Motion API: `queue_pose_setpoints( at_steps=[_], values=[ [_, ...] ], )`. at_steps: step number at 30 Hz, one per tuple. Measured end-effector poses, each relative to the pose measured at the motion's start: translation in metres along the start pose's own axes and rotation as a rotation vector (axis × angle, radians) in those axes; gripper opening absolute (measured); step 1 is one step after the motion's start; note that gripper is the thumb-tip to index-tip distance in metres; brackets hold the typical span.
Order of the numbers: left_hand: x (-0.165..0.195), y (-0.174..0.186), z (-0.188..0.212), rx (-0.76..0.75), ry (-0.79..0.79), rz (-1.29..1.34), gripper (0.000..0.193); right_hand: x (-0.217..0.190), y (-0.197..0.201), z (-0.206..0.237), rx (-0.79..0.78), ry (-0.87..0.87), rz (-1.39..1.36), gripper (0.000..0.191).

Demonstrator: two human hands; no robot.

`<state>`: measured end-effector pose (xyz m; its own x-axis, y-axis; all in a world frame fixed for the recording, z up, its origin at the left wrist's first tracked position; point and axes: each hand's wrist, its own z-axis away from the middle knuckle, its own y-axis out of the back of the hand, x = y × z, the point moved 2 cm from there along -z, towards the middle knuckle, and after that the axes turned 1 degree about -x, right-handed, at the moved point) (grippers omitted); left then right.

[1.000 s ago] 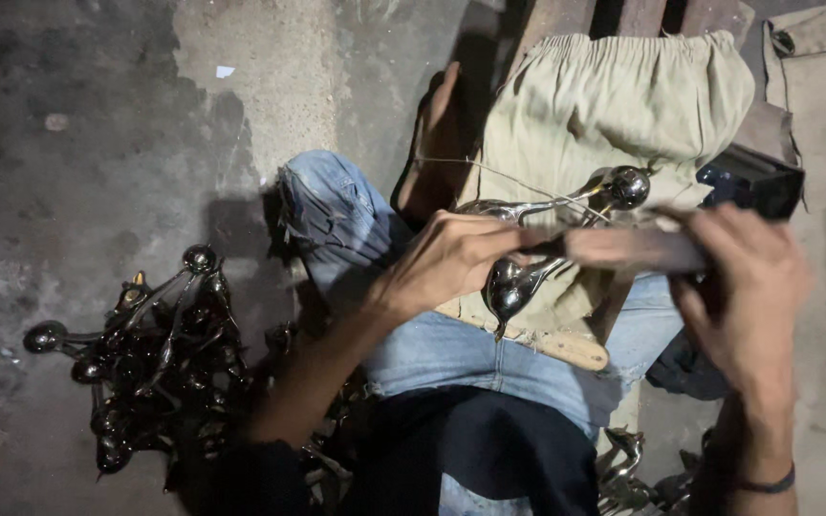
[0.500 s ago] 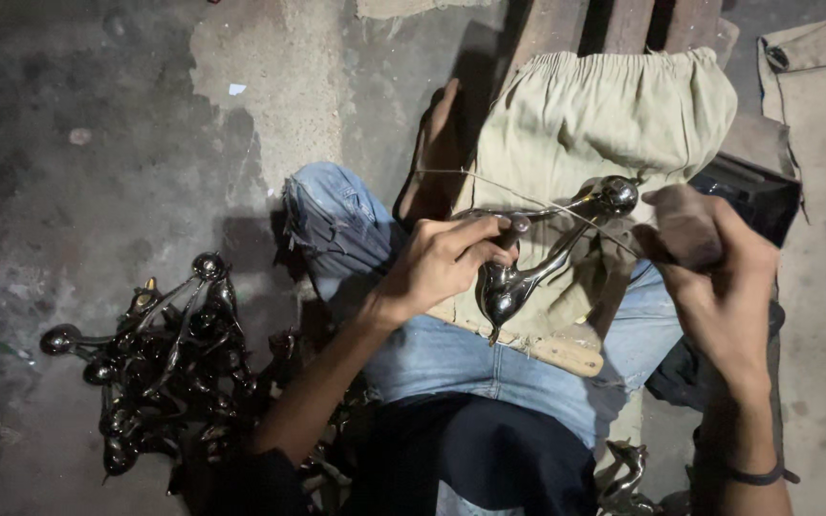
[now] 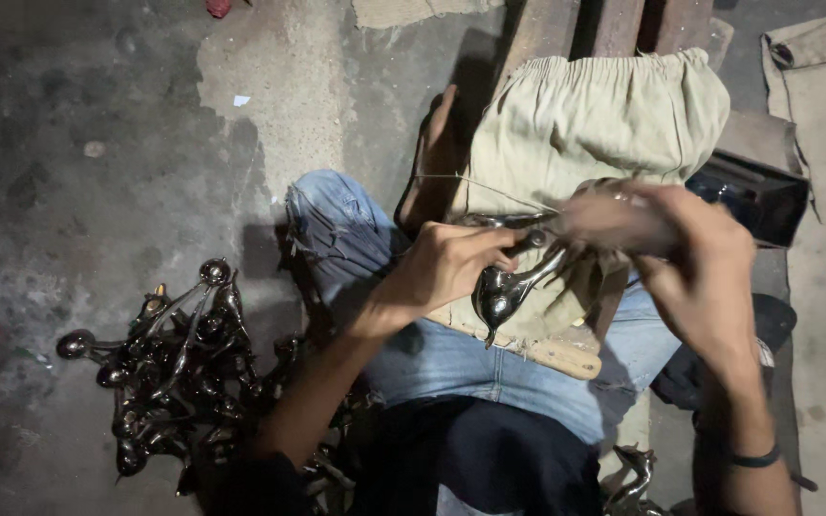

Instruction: The person sits on the floor with a wooden board on their lap and hammers a punch against polished metal animal figurines, working the surface of each piece. They reposition and turn the figurines between strikes and set finished pieces aside with a pile of similar figurines nearby.

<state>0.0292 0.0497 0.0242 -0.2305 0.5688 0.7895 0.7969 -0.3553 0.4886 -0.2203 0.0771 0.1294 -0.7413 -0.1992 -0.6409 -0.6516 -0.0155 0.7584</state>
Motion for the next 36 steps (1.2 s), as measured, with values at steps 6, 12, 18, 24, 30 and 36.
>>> queue_pose_setpoints(
  at_steps=[6, 12, 18, 24, 30, 36],
  values=[
    [0.005, 0.011, -0.011, -0.152, -0.068, 0.115, 0.035, 0.001, -0.004, 0.022, 0.008, -0.052, 0.188, 0.06],
    [0.007, 0.016, -0.027, -0.252, -0.128, 0.124, 0.038, 0.006, -0.016, 0.048, 0.207, 0.019, 0.135, 0.046],
    [0.007, 0.017, -0.029, -0.359, -0.108, 0.147, 0.04, 0.023, -0.025, 0.062, 0.363, -0.183, -0.274, 0.027],
    [0.007, 0.019, -0.035, -0.434, -0.133, 0.099, 0.049, 0.017, -0.026, 0.064, 0.55, -0.187, -0.278, 0.047],
    [0.01, 0.022, -0.038, -0.427, -0.101, 0.112, 0.045, 0.018, -0.039, 0.071, 0.19, -0.001, 0.086, 0.05],
    [-0.016, 0.062, -0.022, 0.187, 0.054, 0.41, 0.009, 0.024, -0.048, 0.088, 0.2, -0.323, -0.208, 0.056]
  ],
)
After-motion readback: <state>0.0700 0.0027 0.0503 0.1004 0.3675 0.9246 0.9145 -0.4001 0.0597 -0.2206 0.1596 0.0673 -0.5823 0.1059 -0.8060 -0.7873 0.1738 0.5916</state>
